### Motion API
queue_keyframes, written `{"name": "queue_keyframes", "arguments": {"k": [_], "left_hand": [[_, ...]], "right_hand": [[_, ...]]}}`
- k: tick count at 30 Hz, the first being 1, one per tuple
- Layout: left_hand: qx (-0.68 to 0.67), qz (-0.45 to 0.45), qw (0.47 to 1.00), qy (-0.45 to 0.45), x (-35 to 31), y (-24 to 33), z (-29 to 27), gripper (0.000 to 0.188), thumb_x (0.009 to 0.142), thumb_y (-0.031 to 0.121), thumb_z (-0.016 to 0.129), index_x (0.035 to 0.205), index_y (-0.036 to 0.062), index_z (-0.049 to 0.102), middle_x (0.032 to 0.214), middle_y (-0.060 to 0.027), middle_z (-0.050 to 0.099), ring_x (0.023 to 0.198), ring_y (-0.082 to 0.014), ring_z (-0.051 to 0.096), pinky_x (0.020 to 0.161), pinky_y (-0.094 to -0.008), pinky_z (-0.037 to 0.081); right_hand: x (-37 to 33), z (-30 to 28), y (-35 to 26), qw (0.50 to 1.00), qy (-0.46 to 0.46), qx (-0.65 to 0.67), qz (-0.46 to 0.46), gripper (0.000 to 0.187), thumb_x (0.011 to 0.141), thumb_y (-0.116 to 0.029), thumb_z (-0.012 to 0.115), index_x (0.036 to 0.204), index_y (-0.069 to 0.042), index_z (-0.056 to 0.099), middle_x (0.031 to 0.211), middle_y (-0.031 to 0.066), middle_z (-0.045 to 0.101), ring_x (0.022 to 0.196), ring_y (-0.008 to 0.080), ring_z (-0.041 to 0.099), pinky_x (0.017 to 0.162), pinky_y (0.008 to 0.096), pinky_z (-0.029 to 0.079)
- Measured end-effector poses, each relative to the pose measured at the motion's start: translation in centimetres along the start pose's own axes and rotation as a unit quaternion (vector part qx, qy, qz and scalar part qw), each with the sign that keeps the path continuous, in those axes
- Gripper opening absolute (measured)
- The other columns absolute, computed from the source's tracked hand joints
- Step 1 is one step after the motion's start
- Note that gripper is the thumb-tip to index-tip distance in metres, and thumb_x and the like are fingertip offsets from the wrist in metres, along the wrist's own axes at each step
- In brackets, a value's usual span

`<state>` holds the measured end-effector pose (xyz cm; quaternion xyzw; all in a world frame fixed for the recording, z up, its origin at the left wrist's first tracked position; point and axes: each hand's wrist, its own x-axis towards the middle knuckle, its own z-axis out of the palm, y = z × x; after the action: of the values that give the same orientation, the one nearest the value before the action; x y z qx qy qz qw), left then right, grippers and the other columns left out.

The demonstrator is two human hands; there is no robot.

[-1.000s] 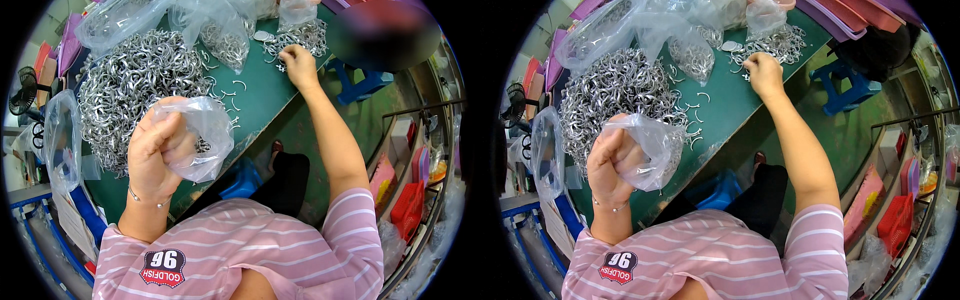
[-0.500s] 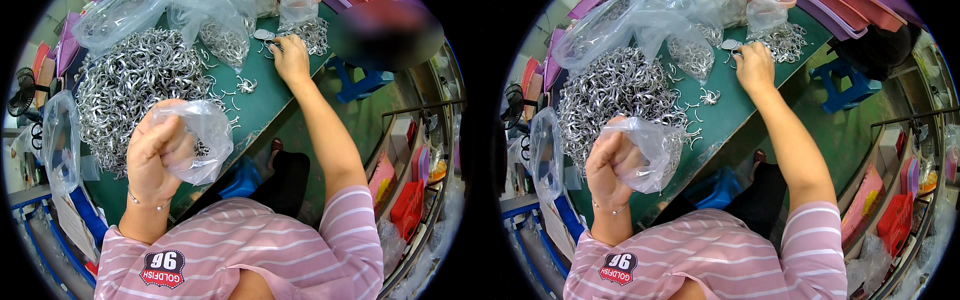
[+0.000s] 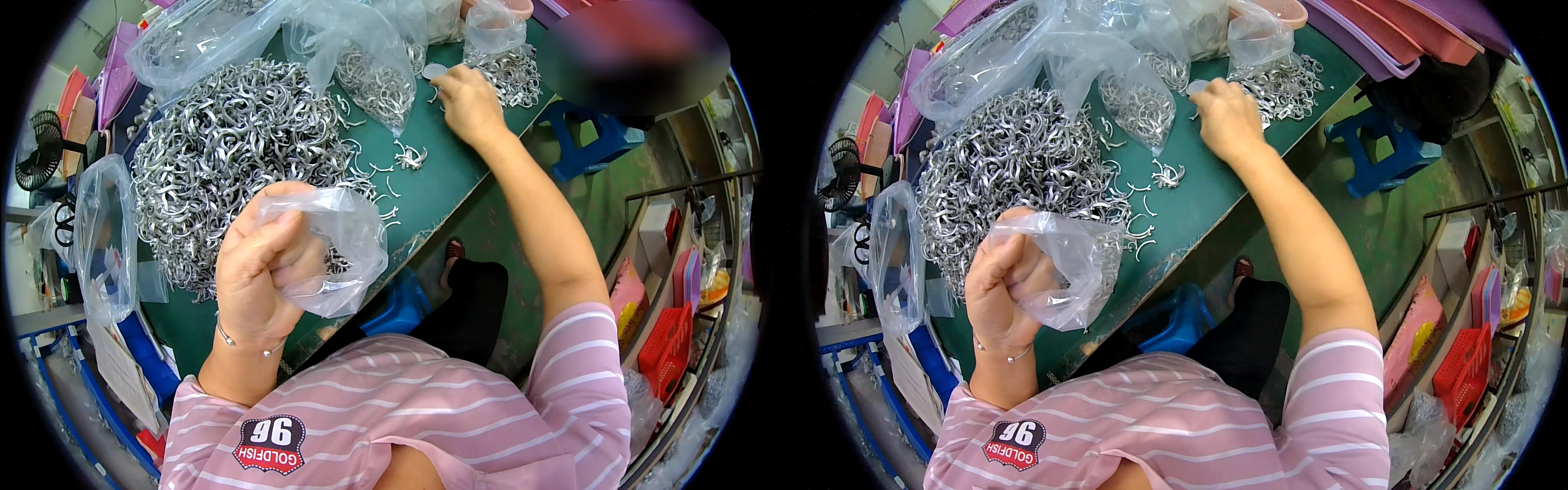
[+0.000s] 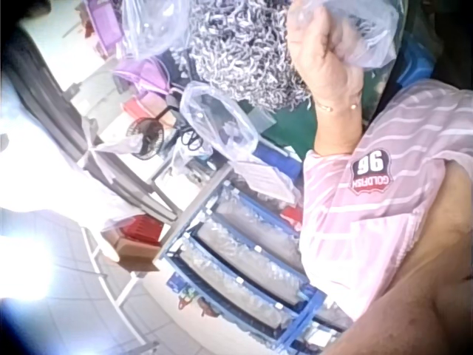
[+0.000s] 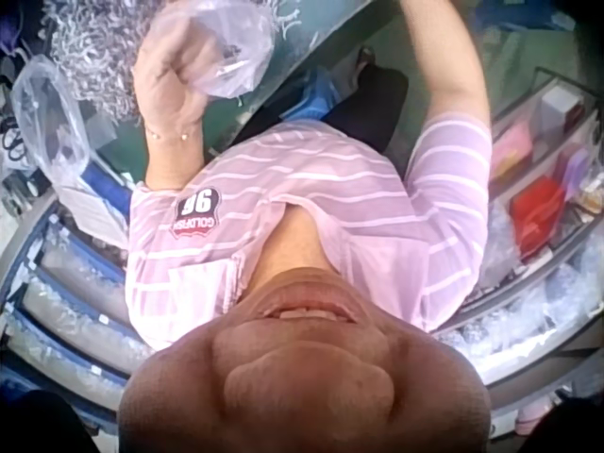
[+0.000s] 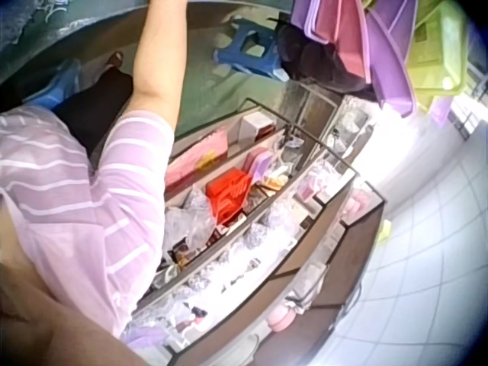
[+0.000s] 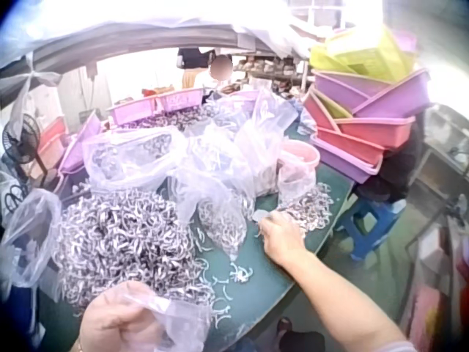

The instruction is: The person places small curved metal hooks into a plastic bag, seals the bag, and puts it onto a shelf before picking up more hooks by hand to sort them on the table.

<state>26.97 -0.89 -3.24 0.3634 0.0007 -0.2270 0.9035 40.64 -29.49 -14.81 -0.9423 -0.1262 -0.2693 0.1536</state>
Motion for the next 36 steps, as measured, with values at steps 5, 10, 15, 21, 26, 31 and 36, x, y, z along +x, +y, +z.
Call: {"name": "queue_keyframes", "arguments": {"k": [5,10,15,21,26,31,36], "left_hand": [[0.008,0.0,1.0,-0.008,0.4,-0.1,0.6,0.021,0.086,0.007,0.046,0.104,-0.0015,0.053,0.055,0.0042,0.029,0.043,-0.0041,0.023,0.039,-0.0198,0.016],[0.031,0.009,0.999,0.023,1.1,-0.1,1.2,0.021,0.086,0.007,0.046,0.105,-0.0012,0.052,0.055,0.0045,0.029,0.043,-0.0041,0.022,0.039,-0.0195,0.016],[0.027,-0.009,0.999,0.03,4.4,0.3,4.0,0.008,0.087,0.007,0.048,0.092,0.0046,0.054,0.056,0.0066,0.03,0.043,-0.0033,0.024,0.037,-0.0198,0.018],[0.002,-0.016,1.0,-0.012,13.6,0.3,6.5,0.014,0.086,0.008,0.051,0.095,-0.0025,0.055,0.08,-0.0089,0.057,0.071,-0.0215,0.058,0.07,-0.0365,0.051],[-0.164,-0.035,0.984,-0.066,21.0,-2.8,11.1,0.041,0.087,0.03,0.044,0.115,-0.0001,0.049,0.121,-0.0223,0.051,0.114,-0.035,0.047,0.102,-0.0498,0.03],[-0.092,0.062,0.987,0.118,27.4,-5.7,7.9,0.013,0.088,0.005,0.041,0.098,-0.0009,0.048,0.081,-0.006,0.051,0.069,-0.0157,0.05,0.071,-0.034,0.047],[0.147,0.029,0.981,0.12,25.2,-5.8,6.9,0.048,0.09,0.009,0.041,0.131,-0.0089,0.023,0.134,-0.0234,0.028,0.126,-0.0357,0.031,0.105,-0.0446,0.028]], "right_hand": [[-2.9,0.7,-2.6,0.999,-0.036,0.005,-0.005,0.016,0.07,-0.002,0.053,0.083,0.001,0.062,0.098,0.0128,0.056,0.09,0.0301,0.053,0.079,0.04,0.044],[-5.9,-1.0,-5.5,0.995,-0.012,0.101,-0.023,0.022,0.069,0.004,0.05,0.089,0.003,0.061,0.099,0.0144,0.057,0.091,0.0309,0.053,0.079,0.0383,0.044],[-5.5,-0.7,-3.6,0.996,0.063,0.038,0.045,0.026,0.069,0.002,0.051,0.093,0.0,0.06,0.102,0.0137,0.059,0.098,0.0293,0.054,0.091,0.0446,0.036],[-6.3,-1.5,-4.3,0.995,0.052,0.053,0.073,0.023,0.07,0.0,0.054,0.092,-0.006,0.06,0.095,0.0092,0.059,0.092,0.0261,0.054,0.085,0.047,0.034],[-6.0,-2.3,-0.4,0.97,0.123,-0.017,0.208,0.01,0.075,-0.012,0.061,0.083,-0.008,0.061,0.085,0.0092,0.059,0.083,0.0286,0.055,0.069,0.0439,0.04],[-5.5,-2.1,-0.2,0.955,0.03,-0.026,0.294,0.019,0.072,-0.027,0.066,0.077,-0.008,0.067,0.084,0.0104,0.063,0.085,0.0287,0.058,0.072,0.0435,0.043],[-4.8,-2.2,0.1,0.953,-0.012,-0.024,0.303,0.014,0.072,-0.022,0.064,0.075,-0.009,0.067,0.085,0.0105,0.063,0.084,0.0293,0.059,0.074,0.0434,0.045]]}}
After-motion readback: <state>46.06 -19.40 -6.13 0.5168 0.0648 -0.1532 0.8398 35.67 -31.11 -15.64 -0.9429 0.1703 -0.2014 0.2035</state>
